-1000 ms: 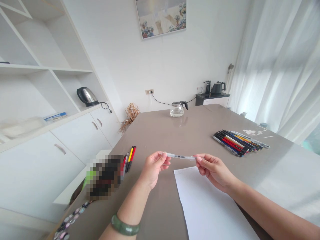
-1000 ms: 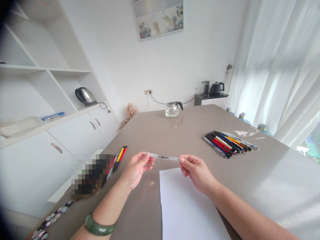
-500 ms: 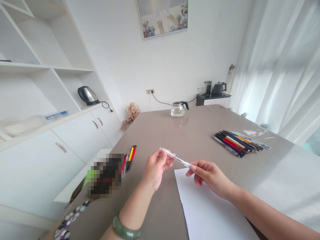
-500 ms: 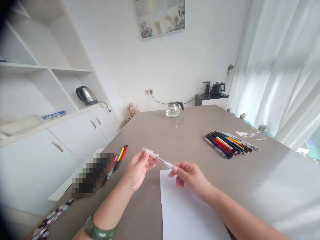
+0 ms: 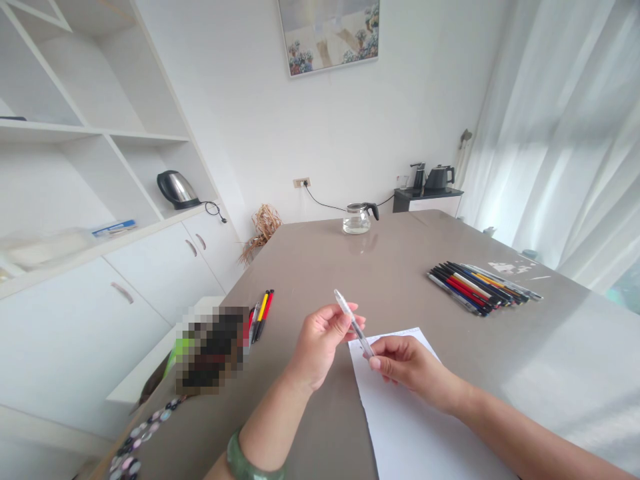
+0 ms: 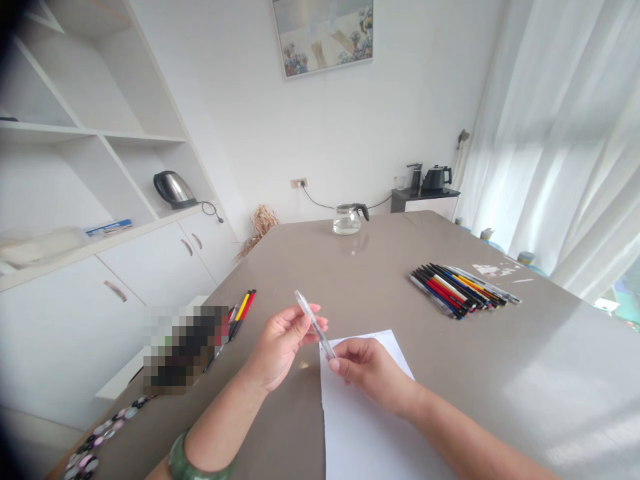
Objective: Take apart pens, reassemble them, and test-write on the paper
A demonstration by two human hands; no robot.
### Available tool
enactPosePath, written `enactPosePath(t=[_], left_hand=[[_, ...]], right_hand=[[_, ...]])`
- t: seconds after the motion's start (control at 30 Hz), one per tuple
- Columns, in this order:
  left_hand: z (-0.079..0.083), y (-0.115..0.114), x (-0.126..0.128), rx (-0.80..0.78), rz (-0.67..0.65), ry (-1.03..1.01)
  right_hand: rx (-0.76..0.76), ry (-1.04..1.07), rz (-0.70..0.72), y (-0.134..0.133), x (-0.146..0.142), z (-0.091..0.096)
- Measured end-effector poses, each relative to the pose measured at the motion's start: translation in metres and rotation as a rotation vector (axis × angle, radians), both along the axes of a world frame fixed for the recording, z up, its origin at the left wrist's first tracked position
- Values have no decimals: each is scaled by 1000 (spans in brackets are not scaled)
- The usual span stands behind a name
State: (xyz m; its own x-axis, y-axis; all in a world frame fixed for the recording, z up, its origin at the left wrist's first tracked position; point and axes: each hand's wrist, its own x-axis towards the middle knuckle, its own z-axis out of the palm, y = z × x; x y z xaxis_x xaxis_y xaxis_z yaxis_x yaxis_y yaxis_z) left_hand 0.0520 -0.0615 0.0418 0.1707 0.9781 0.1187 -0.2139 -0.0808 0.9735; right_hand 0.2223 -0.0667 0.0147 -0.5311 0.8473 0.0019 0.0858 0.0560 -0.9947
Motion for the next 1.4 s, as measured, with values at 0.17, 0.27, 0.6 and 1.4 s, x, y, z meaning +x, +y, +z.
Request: enactPosePath(t=[0.17, 0.27, 0.6, 1.4], left_hand=[[0, 1, 0, 7, 26, -30], [-1, 1, 0, 9, 54, -29], [-1, 5, -7, -9, 121, -150], [4, -3, 3, 16, 43, 20]], right_hand=[[-4, -31, -46, 1, 2, -1], [11, -57, -54, 1, 3, -3], [61, -150, -71, 1, 6, -7], [188, -181, -85, -10, -5, 2]])
